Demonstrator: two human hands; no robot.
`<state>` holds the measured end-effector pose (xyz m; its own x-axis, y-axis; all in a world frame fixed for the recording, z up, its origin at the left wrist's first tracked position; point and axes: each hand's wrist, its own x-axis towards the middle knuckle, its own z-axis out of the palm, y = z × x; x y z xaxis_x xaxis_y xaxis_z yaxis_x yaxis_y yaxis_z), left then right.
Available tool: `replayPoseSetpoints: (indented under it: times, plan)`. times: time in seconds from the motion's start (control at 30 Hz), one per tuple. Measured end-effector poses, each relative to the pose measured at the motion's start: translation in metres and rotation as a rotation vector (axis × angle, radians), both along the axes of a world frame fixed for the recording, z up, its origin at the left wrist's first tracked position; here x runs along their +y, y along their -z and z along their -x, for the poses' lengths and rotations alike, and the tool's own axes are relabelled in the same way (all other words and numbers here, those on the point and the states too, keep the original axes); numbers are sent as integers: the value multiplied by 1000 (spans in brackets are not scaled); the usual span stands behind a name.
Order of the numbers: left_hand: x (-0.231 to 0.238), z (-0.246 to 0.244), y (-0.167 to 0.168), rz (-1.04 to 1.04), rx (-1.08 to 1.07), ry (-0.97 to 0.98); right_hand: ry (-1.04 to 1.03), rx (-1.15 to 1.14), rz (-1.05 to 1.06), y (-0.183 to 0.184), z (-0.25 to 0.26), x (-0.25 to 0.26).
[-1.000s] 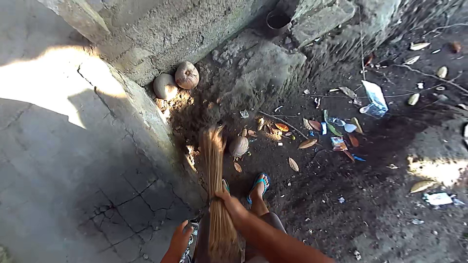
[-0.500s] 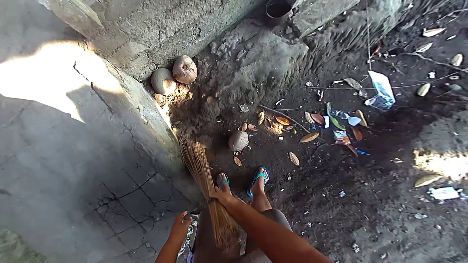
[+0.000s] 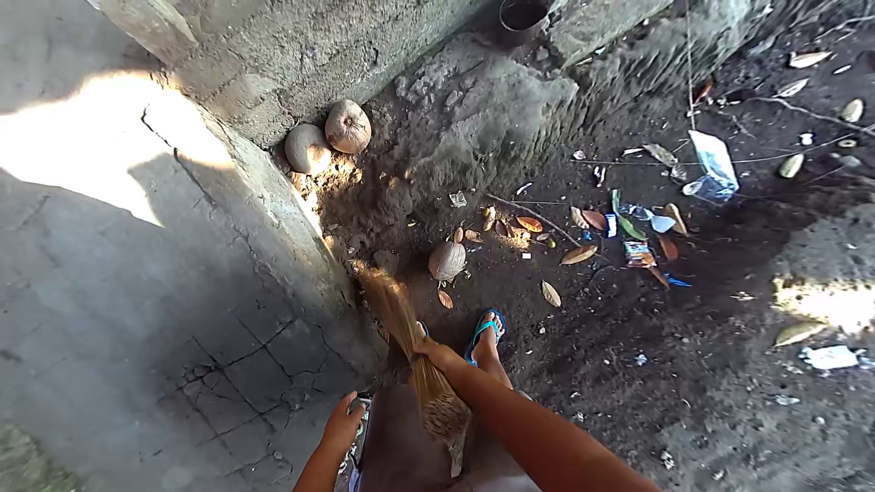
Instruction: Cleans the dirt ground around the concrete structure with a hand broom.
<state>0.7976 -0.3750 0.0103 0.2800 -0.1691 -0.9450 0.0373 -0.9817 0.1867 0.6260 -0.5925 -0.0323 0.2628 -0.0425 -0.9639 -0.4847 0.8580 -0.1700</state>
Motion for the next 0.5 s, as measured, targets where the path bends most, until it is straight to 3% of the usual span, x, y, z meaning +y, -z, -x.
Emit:
replayPoseSetpoints:
  times: [0.07,0.17,0.23,0.3,0.43,0.5]
  plan:
    - [-2,-3,-7,40,-5,-20,132,70,97,-6,-18,17]
    - [14,-12,-9,39,-7,14,320,-57,52,-75,-25,44]
    - [24,-12,-4,-18,-5,45,344,-114,6,-99,-20,46]
    - [29,-13,5,-55,-11,54,295,-113,-36,-83,-20,32]
    - [20,-7,2,-20,-14,10,237,37,-99,-14,-43,-4]
    - [13,-6,-5,20,-5,8,241,80,-44,-22,-49,3]
